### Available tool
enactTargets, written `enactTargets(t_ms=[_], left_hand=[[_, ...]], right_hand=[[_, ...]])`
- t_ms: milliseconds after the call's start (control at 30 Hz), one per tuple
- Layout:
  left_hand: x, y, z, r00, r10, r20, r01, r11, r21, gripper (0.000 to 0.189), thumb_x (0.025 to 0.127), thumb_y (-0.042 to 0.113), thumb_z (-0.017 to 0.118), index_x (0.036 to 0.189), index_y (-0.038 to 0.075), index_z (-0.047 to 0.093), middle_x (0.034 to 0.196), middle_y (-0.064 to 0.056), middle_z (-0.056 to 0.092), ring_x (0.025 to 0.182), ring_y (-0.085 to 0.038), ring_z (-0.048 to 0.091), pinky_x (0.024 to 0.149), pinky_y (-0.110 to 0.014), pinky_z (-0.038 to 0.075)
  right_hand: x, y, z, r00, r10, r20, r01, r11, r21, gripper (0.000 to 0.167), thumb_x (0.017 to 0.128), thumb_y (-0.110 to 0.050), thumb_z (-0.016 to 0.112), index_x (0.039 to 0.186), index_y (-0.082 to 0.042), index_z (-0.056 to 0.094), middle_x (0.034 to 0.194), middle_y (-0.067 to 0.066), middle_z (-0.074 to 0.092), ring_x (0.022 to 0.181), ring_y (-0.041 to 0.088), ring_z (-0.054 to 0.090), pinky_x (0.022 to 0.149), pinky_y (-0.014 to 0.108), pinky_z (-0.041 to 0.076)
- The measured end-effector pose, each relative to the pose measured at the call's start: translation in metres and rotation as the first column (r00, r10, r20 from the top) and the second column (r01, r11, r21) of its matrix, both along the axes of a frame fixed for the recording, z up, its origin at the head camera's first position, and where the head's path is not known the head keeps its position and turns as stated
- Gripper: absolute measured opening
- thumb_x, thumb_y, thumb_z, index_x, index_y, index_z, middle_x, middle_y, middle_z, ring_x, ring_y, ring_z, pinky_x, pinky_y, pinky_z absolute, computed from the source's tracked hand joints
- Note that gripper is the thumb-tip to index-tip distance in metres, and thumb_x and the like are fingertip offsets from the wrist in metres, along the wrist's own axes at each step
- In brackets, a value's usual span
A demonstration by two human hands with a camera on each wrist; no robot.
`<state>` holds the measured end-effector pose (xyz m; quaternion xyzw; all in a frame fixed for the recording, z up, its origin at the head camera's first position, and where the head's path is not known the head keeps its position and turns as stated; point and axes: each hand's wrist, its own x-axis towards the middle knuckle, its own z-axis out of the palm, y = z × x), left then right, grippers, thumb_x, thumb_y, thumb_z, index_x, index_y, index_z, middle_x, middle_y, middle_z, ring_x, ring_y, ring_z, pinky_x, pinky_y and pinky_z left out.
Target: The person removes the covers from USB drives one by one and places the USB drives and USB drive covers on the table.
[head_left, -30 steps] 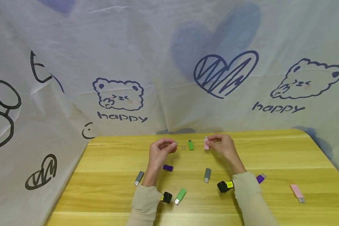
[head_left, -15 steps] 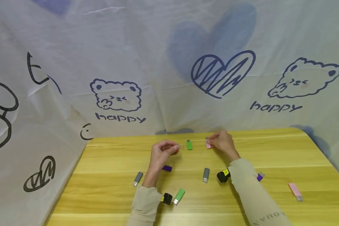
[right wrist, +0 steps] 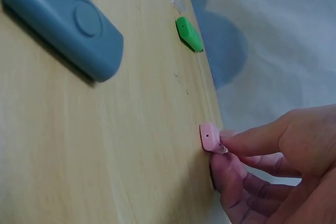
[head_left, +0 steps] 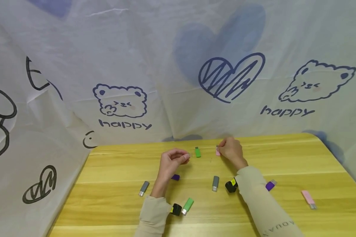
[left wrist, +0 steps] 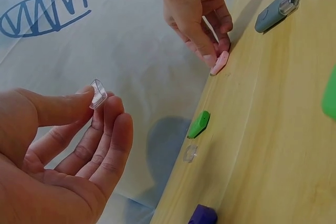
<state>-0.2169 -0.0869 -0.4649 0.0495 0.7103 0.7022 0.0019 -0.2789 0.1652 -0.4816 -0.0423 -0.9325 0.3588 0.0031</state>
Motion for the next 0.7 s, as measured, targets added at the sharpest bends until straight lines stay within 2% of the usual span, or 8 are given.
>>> enactTargets(t_ms=[167, 300, 433, 567, 700], left_hand=[[0.000, 0.003, -0.002, 1.000, -0.019, -0.021, 0.018, 1.000, -0.020, 0.013, 0.092, -0.002, 0.074, 0.100, -0.012, 0.072, 0.092, -0.023, 0.074, 0.082, -0.030, 0.074, 0.077, -0.037, 0.063], [0.002, 0.007, -0.001, 0.999, -0.038, -0.021, 0.037, 0.997, -0.062, 0.013, 0.093, 0.000, 0.074, 0.100, -0.012, 0.073, 0.090, -0.023, 0.075, 0.083, -0.035, 0.074, 0.076, -0.039, 0.063], [0.006, 0.011, 0.001, 0.997, -0.065, -0.038, 0.060, 0.991, -0.116, 0.012, 0.093, 0.000, 0.074, 0.099, -0.010, 0.073, 0.090, -0.022, 0.075, 0.082, -0.037, 0.073, 0.075, -0.041, 0.063], [0.009, 0.015, 0.004, 0.990, -0.125, -0.062, 0.113, 0.980, -0.165, 0.009, 0.093, -0.003, 0.072, 0.098, -0.010, 0.071, 0.091, -0.024, 0.073, 0.077, -0.034, 0.070, 0.071, -0.041, 0.062], [0.006, 0.021, 0.008, 0.984, -0.163, -0.068, 0.146, 0.967, -0.210, 0.007, 0.095, -0.003, 0.070, 0.099, -0.008, 0.070, 0.090, -0.021, 0.072, 0.075, -0.030, 0.069, 0.072, -0.043, 0.062]], right_hand=[[0.002, 0.000, 0.003, 0.999, -0.008, -0.036, 0.007, 1.000, -0.020, 0.015, 0.089, -0.015, 0.076, 0.093, -0.001, 0.073, 0.094, 0.016, 0.073, 0.086, 0.035, 0.067, 0.074, 0.048, 0.054], [0.012, 0.009, 0.013, 0.998, -0.021, -0.056, 0.017, 0.997, -0.069, 0.014, 0.090, -0.012, 0.072, 0.099, -0.001, 0.070, 0.093, 0.015, 0.070, 0.086, 0.032, 0.065, 0.072, 0.043, 0.052], [0.027, 0.021, 0.031, 0.996, 0.000, -0.085, -0.010, 0.993, -0.115, 0.017, 0.095, -0.012, 0.070, 0.105, 0.001, 0.070, 0.098, 0.017, 0.069, 0.089, 0.033, 0.064, 0.074, 0.042, 0.052], [0.045, 0.038, 0.052, 0.990, 0.026, -0.136, -0.045, 0.989, -0.138, 0.021, 0.098, -0.013, 0.068, 0.112, 0.004, 0.070, 0.106, 0.021, 0.069, 0.097, 0.037, 0.065, 0.080, 0.045, 0.055], [0.067, 0.060, 0.067, 0.987, 0.044, -0.154, -0.070, 0.984, -0.164, 0.025, 0.100, -0.015, 0.068, 0.116, 0.004, 0.069, 0.112, 0.023, 0.068, 0.098, 0.037, 0.067, 0.076, 0.039, 0.059]])
